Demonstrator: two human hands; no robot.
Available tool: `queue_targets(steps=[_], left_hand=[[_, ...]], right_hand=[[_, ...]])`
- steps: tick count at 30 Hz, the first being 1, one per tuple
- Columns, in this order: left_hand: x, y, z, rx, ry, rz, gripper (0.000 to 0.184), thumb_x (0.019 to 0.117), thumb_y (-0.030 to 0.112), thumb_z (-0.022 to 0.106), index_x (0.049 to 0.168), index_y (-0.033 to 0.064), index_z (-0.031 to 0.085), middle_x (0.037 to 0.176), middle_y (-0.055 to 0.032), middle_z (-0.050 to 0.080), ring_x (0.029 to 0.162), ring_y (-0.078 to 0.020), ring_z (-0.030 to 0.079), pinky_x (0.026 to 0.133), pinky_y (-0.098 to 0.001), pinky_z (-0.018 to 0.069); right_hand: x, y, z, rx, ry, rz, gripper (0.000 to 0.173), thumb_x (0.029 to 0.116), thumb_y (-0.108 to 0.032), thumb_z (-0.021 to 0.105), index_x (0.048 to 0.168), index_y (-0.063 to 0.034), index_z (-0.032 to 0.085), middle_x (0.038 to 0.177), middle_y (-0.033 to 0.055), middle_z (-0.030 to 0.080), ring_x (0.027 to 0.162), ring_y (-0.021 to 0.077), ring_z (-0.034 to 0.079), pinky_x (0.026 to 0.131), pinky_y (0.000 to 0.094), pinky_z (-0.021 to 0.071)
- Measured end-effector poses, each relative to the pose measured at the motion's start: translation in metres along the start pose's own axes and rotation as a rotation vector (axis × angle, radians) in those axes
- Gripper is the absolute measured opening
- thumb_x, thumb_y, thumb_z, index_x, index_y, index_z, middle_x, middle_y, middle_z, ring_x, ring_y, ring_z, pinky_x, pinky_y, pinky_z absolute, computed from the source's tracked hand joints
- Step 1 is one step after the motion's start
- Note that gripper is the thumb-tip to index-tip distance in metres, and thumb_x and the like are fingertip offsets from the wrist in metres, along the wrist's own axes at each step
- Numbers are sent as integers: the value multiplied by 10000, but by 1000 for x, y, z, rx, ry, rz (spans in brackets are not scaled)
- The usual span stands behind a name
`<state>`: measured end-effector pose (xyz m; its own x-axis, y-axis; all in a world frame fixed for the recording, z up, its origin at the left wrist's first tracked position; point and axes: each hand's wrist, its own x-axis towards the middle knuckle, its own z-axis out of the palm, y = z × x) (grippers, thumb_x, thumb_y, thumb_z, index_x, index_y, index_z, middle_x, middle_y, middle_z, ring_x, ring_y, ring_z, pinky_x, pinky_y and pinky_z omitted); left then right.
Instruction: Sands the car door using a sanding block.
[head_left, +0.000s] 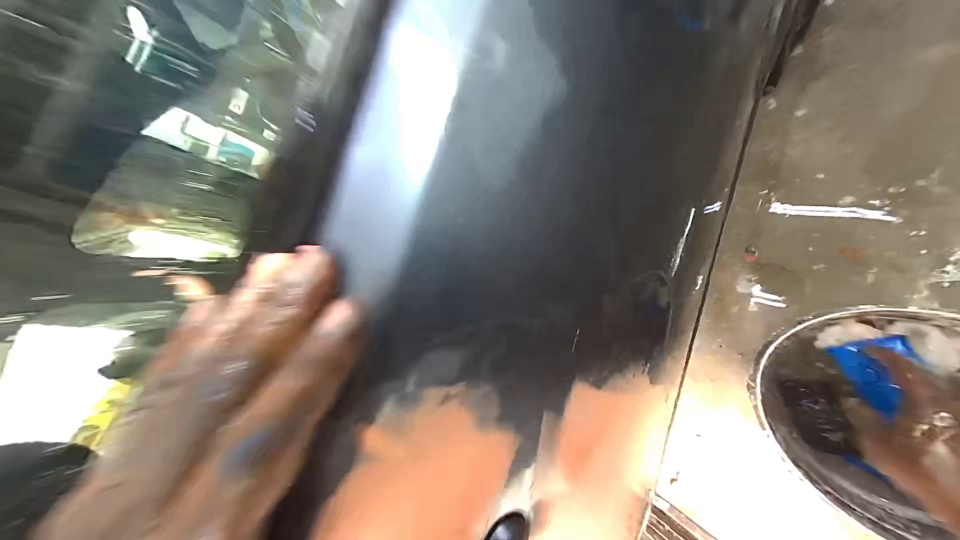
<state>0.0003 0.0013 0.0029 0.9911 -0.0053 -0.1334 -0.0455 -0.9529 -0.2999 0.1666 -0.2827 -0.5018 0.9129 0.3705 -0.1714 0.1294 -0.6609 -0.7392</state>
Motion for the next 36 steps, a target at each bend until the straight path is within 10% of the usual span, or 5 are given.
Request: queue_targets(steps=[4,8,15,29,36], left_hand=[[7,3,4,24,99,24,1051,880,833,390,1604,75,320,1671,-141,287,1560,-290,232,1261,-571,185],[7,6,11,42,231,50,920,953,759,306,1585,94,379,1649,-92,350,1542,-235,288,1269,-519,225],[10,5,12,-19,245,32,849,988,722,276,1600,139,356,1651,-22,354,1551,-176,257,1284,-448,199],[15,3,19,47,217,15,802,993,719,249,1580,199,415,1653,-18,352,1556,-181,245,1283,-456,184],[13,6,16,38,206,10,799,995,707,274,1578,180,414,1653,-41,349,1561,-197,232,1286,-461,170]], right_hand=[[-134,-208,-47,527,8,-314,630,940,-229,673,1449,92,487,1420,375,506,1317,484,521,1116,564,427],[-235,-288,14,776,119,-109,627,1016,-316,556,1466,110,461,1497,384,413,1424,410,430,1204,488,331],[-117,-304,23,699,621,-136,513,1011,-413,509,1349,-64,675,1319,229,634,1222,343,596,1051,509,470],[-218,-331,27,664,510,-107,532,998,-361,541,1369,10,633,1319,359,572,1219,443,569,1048,550,456],[-173,-314,26,635,501,-1,551,1007,-418,500,1400,-52,627,1338,311,595,1223,462,586,1038,603,467]])
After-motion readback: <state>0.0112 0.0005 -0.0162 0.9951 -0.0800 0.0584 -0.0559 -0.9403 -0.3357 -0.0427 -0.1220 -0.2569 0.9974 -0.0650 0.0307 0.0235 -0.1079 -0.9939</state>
